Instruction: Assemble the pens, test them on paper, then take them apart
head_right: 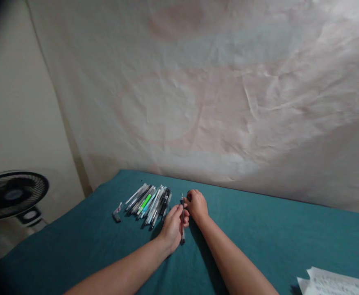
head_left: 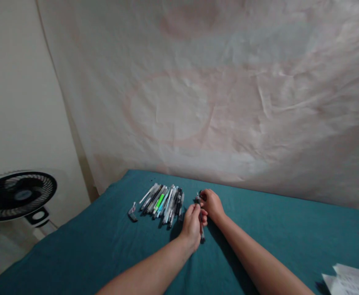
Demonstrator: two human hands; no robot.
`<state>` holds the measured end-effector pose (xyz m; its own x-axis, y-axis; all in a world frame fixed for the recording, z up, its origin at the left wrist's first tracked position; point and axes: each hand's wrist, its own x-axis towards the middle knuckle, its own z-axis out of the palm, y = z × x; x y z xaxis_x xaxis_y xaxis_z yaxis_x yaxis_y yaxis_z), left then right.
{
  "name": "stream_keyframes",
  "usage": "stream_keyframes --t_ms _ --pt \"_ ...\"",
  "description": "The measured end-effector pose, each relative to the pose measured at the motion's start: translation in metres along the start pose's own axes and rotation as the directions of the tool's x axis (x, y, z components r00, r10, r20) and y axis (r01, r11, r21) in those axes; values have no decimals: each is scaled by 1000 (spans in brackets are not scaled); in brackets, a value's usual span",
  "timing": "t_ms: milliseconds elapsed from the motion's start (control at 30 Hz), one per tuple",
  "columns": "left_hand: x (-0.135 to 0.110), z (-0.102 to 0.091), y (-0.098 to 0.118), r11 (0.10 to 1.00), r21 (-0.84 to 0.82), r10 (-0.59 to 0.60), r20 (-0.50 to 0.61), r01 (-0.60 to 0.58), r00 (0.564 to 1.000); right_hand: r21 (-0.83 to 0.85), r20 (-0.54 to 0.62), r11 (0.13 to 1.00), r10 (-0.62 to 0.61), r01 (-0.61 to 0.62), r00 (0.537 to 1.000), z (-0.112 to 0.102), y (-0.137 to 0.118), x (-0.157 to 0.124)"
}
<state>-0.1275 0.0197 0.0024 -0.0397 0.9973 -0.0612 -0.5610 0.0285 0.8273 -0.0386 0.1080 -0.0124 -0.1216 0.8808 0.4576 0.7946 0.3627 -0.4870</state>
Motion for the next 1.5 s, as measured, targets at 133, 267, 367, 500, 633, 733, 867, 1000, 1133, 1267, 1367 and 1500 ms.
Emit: stream_keyframes --t_ms 133,267,367,500,633,733,867,1000,1133,1267,1367,1500 --pt "0 0 -1 1000 -7 -4 -17 4 1000 -39 -82 998 45 -48 996 -2 10 2" --pt "1 -1 -2 1000 -14 -5 -17 5 1000 -102 -41 993 52 -56 998 0 15 5" --pt "1 -1 -2 1000 -10 -10 -20 10 1000 -134 12 991 31 -29 999 0 13 5" --pt "1 1 0 1000 -7 -15 -20 15 1000 -147 54 989 7 1 999 -4 7 3" --pt "1 1 0 1000 -1 -14 -15 14 1000 -163 81 986 -6 19 997 -8 2 3" --pt "1 1 0 1000 9 -8 -16 8 1000 -170 101 985 -13 30 995 -7 0 4" --pt "1 1 0 1000 11 -8 -13 8 1000 -164 98 985 -32 48 995 -4 1 5" --pt "1 2 0 1000 0 -11 -9 11 1000 -143 111 985 -84 100 990 -6 0 5" --pt "1 1 -1 1000 -12 -16 -7 16 1000 -125 206 978 -136 164 969 -11 -3 5" --pt "0 2 0 1000 -8 -18 -5 18 1000 -107 229 981 -134 162 964 -12 -2 7" --pt "-1 3 2 1000 -8 -20 -2 20 1000 -100 198 985 -117 139 973 -9 1 8" --pt "-1 3 2 1000 3 -11 -5 11 1000 -110 159 989 -76 94 984 -7 5 8"
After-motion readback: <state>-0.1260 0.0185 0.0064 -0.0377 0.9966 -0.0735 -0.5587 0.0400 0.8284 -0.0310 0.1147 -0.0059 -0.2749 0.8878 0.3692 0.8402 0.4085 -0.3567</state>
